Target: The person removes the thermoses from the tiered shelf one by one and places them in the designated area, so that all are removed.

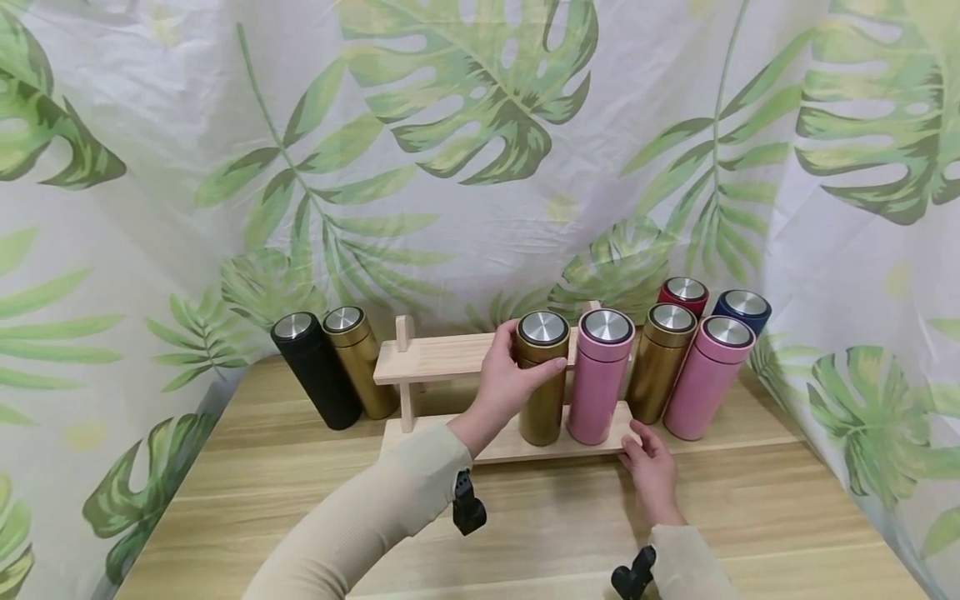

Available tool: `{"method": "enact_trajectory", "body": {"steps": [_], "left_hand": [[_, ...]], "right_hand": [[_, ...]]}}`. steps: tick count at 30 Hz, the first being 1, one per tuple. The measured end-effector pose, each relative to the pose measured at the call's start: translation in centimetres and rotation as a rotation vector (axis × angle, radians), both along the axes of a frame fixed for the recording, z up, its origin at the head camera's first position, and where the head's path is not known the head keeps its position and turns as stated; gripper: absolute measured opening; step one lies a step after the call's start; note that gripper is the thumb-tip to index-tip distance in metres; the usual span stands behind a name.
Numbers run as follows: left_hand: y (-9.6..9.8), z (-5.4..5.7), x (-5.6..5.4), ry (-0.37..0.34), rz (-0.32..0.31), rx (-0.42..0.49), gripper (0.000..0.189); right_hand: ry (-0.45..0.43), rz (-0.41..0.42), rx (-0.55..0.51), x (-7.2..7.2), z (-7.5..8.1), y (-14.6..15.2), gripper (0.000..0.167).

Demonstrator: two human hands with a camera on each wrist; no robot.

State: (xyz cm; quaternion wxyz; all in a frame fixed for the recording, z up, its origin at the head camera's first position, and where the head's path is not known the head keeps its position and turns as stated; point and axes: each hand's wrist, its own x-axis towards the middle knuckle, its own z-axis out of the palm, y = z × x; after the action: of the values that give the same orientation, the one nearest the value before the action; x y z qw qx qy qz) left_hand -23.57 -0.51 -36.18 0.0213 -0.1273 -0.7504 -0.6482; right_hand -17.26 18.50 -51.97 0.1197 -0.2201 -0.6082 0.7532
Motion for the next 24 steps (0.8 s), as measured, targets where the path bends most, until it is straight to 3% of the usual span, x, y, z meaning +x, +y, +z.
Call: {"method": "enact_trajectory", "body": {"steps": [2, 9, 17, 24], "left_hand": [[0.0, -0.1, 0.0, 0.005, 0.008, -0.008, 0.068], [-0.5, -0.7, 0.4, 0.059, 0.043, 0.044, 0.066], [-2.0, -1.3, 1.1, 0.102, 0.104, 0.149, 0.062], [-3.9, -1.5, 2.0, 0.192, 0.202, 0.148, 0.063]], "right_hand": [[0.006, -0.009, -0.006, 0.0, -0.2, 0.0, 0.043], [0.149, -0.009, -0.049, 0.4, -1.2, 0.1, 0.042], [0.001, 0.009, 0.001, -0.1, -0.6, 0.2, 0.042], [-0.007, 0.015, 0.002, -0.4, -0.9, 0.6, 0.042]]}}
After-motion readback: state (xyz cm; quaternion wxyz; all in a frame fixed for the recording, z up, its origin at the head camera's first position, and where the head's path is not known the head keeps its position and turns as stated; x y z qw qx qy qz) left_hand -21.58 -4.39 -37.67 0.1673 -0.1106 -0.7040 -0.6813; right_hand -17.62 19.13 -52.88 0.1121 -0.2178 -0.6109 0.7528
